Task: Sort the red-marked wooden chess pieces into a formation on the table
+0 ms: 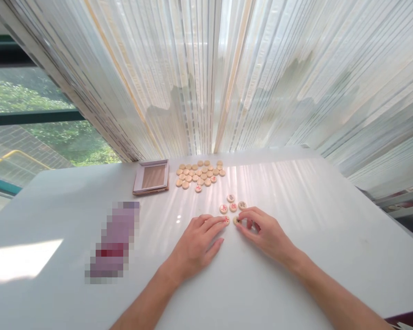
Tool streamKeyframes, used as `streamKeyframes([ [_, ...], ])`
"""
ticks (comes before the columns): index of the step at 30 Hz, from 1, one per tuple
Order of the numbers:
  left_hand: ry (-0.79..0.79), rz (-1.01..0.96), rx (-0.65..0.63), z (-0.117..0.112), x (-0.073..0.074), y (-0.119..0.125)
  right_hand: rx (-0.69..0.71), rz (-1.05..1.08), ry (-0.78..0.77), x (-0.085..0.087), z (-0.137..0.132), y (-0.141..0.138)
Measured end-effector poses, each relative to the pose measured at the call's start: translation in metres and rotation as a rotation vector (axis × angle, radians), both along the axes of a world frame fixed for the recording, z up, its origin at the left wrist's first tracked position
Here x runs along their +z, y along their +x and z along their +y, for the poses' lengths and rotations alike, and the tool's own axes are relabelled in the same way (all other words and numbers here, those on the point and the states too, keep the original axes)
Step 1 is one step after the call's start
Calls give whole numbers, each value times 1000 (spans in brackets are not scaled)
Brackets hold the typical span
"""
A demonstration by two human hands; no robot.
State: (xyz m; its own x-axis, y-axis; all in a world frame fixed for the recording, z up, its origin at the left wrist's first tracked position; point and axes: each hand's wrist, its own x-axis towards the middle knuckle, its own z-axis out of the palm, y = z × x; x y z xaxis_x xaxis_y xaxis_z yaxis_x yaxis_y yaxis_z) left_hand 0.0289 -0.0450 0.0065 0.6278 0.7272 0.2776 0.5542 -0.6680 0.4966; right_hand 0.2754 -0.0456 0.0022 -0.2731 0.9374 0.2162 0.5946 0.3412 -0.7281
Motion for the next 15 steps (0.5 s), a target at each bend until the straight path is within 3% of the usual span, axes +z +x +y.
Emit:
streamKeyframes([
  [15,4,26,7,0,-1,2,-43,14,11,-6,2,-3],
])
